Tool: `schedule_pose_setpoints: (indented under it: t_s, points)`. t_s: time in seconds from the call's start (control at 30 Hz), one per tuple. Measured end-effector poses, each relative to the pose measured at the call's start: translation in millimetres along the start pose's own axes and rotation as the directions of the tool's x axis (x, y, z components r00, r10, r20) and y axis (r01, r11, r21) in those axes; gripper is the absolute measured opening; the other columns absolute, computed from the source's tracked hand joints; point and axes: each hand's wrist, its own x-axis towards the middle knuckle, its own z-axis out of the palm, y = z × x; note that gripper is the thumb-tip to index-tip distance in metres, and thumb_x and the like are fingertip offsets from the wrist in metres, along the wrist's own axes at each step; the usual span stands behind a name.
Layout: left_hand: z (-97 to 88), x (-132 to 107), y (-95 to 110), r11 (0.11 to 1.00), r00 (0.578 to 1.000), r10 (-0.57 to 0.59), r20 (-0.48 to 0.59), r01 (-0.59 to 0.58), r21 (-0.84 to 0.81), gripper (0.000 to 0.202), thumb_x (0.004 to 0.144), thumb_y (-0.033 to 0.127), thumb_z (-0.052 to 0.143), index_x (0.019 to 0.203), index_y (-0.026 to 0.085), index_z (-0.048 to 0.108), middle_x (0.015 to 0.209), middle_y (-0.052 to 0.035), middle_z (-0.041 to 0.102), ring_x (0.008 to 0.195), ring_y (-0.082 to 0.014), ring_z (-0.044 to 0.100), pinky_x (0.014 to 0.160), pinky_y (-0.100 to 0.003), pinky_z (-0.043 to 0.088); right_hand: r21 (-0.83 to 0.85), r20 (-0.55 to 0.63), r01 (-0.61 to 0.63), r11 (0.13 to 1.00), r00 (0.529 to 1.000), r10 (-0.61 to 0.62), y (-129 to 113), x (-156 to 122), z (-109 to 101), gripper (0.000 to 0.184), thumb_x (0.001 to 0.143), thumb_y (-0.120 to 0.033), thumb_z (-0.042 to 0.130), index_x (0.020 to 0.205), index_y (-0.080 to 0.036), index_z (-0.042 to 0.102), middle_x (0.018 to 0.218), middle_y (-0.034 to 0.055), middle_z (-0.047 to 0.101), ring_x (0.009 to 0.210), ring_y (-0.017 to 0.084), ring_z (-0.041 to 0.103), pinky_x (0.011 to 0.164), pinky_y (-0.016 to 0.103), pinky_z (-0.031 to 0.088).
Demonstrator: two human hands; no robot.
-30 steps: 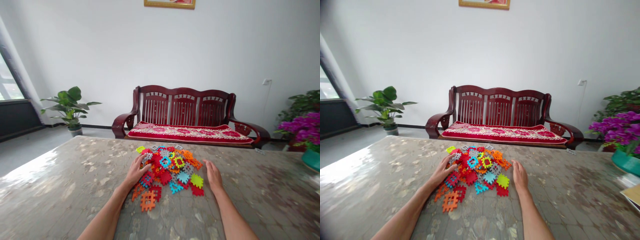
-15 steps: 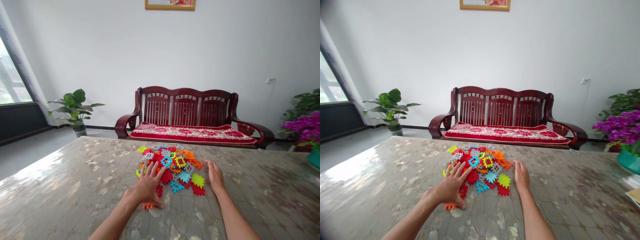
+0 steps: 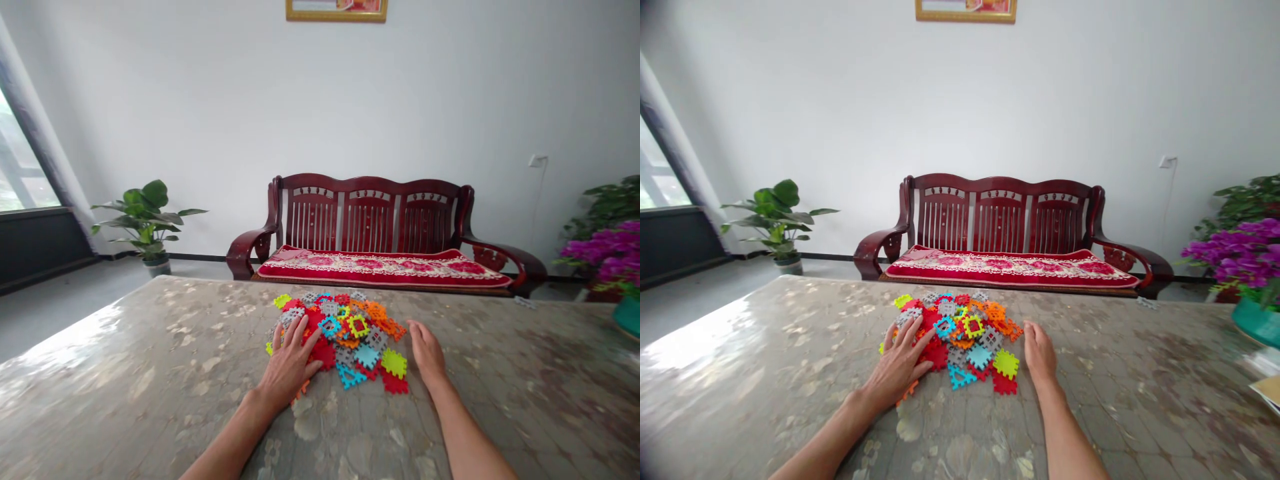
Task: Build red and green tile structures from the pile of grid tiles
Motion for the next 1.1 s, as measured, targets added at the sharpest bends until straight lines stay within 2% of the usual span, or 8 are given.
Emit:
schedule_pose_setpoints:
  t_s: [0.17, 0.27, 0.43, 0.5, 0.6, 0.7, 0.9, 1.1]
  points:
    - [2.9, 6, -5, 0.995, 0.99, -0.045, -0.132, 0.056, 0.08, 0.046, 0.089, 0.04, 0.06, 0.135, 0.035, 0.057, 0.149, -0.0087, 0.049, 0.141, -0.0319, 0.037, 0.117, -0.059, 0.018, -0.204, 0.07, 0.122, 0.971, 0.992, -0.109, -4, -2, 5, 0.057, 0.089, -0.05, 0.028, 0.116, -0.021, 0.068, 0.127, 0.0085, 0.066, 0.118, 0.027, 0.056, 0.105, 0.042, 0.038]
    - [2.2, 8, -8, 0.988, 0.97, -0.109, -0.218, 0.13, 0.086, 0.042, 0.091, 0.036, 0.058, 0.133, 0.032, 0.06, 0.145, -0.0085, 0.054, 0.141, -0.0319, 0.037, 0.119, -0.058, 0.012, -0.288, 0.14, 0.179, 0.941, 0.98, -0.144, -8, -4, 5, 0.055, 0.091, -0.049, 0.027, 0.115, -0.023, 0.07, 0.121, 0.008, 0.069, 0.113, 0.026, 0.059, 0.1, 0.04, 0.04]
    - [-3.3, 9, -23, 0.946, 0.895, -0.308, -0.324, 0.325, 0.001, 0.04, 0.095, 0.032, 0.048, 0.134, 0.027, 0.058, 0.143, -0.0083, 0.056, 0.141, -0.0295, 0.037, 0.12, -0.054, 0.009, -0.215, 0.128, 0.125, 0.969, 0.987, -0.099, -10, -4, 0, 0.057, 0.091, -0.049, 0.023, 0.103, -0.022, 0.072, 0.11, 0.0087, 0.072, 0.106, 0.024, 0.062, 0.092, 0.034, 0.044]
    - [-5.5, 9, -32, 0.896, 0.852, -0.438, -0.286, 0.439, -0.063, 0.042, 0.097, 0.034, 0.043, 0.135, 0.024, 0.056, 0.142, -0.0098, 0.057, 0.14, -0.0289, 0.039, 0.12, -0.054, 0.012, -0.162, 0.107, 0.079, 0.984, 0.992, -0.062, -9, -3, -2, 0.057, 0.091, -0.049, 0.023, 0.103, -0.022, 0.071, 0.109, 0.0082, 0.073, 0.104, 0.024, 0.063, 0.09, 0.033, 0.045]
    - [-5.7, 9, -46, 0.761, 0.759, -0.644, -0.098, 0.622, -0.183, 0.048, 0.099, 0.039, 0.033, 0.138, 0.02, 0.051, 0.138, -0.0131, 0.06, 0.133, -0.0289, 0.048, 0.116, -0.055, 0.022, -0.153, 0.063, 0.068, 0.986, 0.996, -0.059, -9, -3, -3, 0.056, 0.091, -0.048, 0.023, 0.102, -0.022, 0.072, 0.11, 0.0085, 0.072, 0.106, 0.024, 0.062, 0.091, 0.034, 0.044]
    - [-2.0, 10, -58, 0.645, 0.698, -0.709, 0.102, 0.7, -0.305, 0.052, 0.099, 0.04, 0.025, 0.14, 0.018, 0.048, 0.139, -0.0132, 0.059, 0.13, -0.0278, 0.053, 0.114, -0.055, 0.027, -0.163, 0.057, 0.071, 0.984, 0.996, -0.062, -11, -4, -3, 0.055, 0.09, -0.05, 0.025, 0.102, -0.024, 0.072, 0.11, 0.0076, 0.073, 0.108, 0.025, 0.061, 0.094, 0.034, 0.042]
    - [6.5, 14, -65, 0.69, 0.825, -0.545, 0.154, 0.544, -0.477, 0.051, 0.096, 0.043, 0.029, 0.134, 0.021, 0.054, 0.135, -0.0081, 0.063, 0.127, -0.0242, 0.056, 0.11, -0.042, 0.038, -0.101, 0.134, 0.018, 0.995, 0.991, -0.004, -21, -8, -7, 0.06, 0.088, -0.056, 0.024, 0.1, -0.024, 0.073, 0.091, 0.0054, 0.075, 0.092, 0.023, 0.066, 0.084, 0.034, 0.046]
    - [9.2, 17, -68, 0.686, 0.854, -0.49, 0.175, 0.502, -0.527, 0.054, 0.095, 0.047, 0.029, 0.134, 0.021, 0.054, 0.134, -0.0074, 0.064, 0.126, -0.0251, 0.057, 0.108, -0.041, 0.041, -0.018, 0.101, -0.002, 1.0, 0.995, 0.004, -13, -4, -5, 0.057, 0.085, -0.058, 0.029, 0.097, -0.024, 0.072, 0.103, 0.0081, 0.074, 0.102, 0.026, 0.066, 0.09, 0.038, 0.047]
